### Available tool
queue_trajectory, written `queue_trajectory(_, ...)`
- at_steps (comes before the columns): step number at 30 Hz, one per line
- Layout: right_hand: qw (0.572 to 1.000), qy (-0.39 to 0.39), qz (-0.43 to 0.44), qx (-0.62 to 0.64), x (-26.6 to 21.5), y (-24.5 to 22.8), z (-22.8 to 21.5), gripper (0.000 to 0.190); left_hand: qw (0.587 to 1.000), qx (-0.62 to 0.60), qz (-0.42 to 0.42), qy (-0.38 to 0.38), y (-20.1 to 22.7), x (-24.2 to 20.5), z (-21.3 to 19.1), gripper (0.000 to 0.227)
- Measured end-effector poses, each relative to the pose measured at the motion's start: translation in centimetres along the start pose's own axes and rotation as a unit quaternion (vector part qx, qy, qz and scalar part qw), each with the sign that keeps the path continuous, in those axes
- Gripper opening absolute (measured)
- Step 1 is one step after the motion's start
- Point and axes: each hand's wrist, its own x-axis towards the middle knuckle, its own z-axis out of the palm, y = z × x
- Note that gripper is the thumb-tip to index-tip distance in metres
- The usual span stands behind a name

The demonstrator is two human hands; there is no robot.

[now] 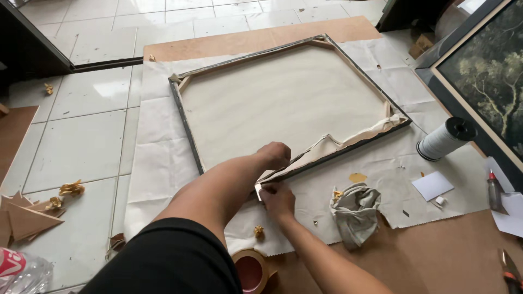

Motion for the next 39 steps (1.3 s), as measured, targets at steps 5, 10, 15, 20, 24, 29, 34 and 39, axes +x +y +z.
queue_trajectory(5, 0.997, -0.028, -0.011, 0.064, -3.7, -1.0, 2.1, 0.032, 1.000, -0.016, -0.002, 0.024, -0.1, -0.6, -0.7, 0.022)
queue_trajectory(10, 0.995, -0.040, -0.011, 0.091, -5.4, -1.9, 1.3, 0.032, 0.999, -0.037, 0.008, 0.039, -0.8, -1.9, -2.1, 0.025)
queue_trajectory(15, 0.997, 0.012, -0.013, 0.076, -3.6, -1.1, -0.4, 0.035, 0.995, 0.059, -0.068, -0.043, -4.3, -2.9, -2.3, 0.037)
queue_trajectory(20, 0.997, 0.047, -0.022, 0.054, -1.5, -0.5, -2.1, 0.032, 0.976, -0.036, -0.141, -0.161, -6.8, -5.8, -2.0, 0.043)
queue_trajectory(24, 0.997, 0.061, -0.045, 0.004, 1.3, 0.7, -2.7, 0.029, 0.980, -0.031, -0.131, -0.146, -7.5, -5.0, -0.4, 0.047)
queue_trajectory(29, 0.999, 0.030, -0.038, -0.021, 0.8, -0.1, -3.4, 0.035, 0.992, 0.007, -0.085, -0.096, -5.7, -5.6, -0.5, 0.036)
queue_trajectory(34, 0.999, 0.022, -0.038, -0.022, 1.1, -0.5, -3.0, 0.034, 0.990, 0.016, -0.094, -0.107, -5.1, -6.1, -1.1, 0.038)
queue_trajectory(39, 0.999, 0.007, -0.035, -0.019, -0.4, -1.5, -2.5, 0.039, 0.984, 0.010, -0.131, -0.122, -4.4, -7.1, -1.9, 0.036)
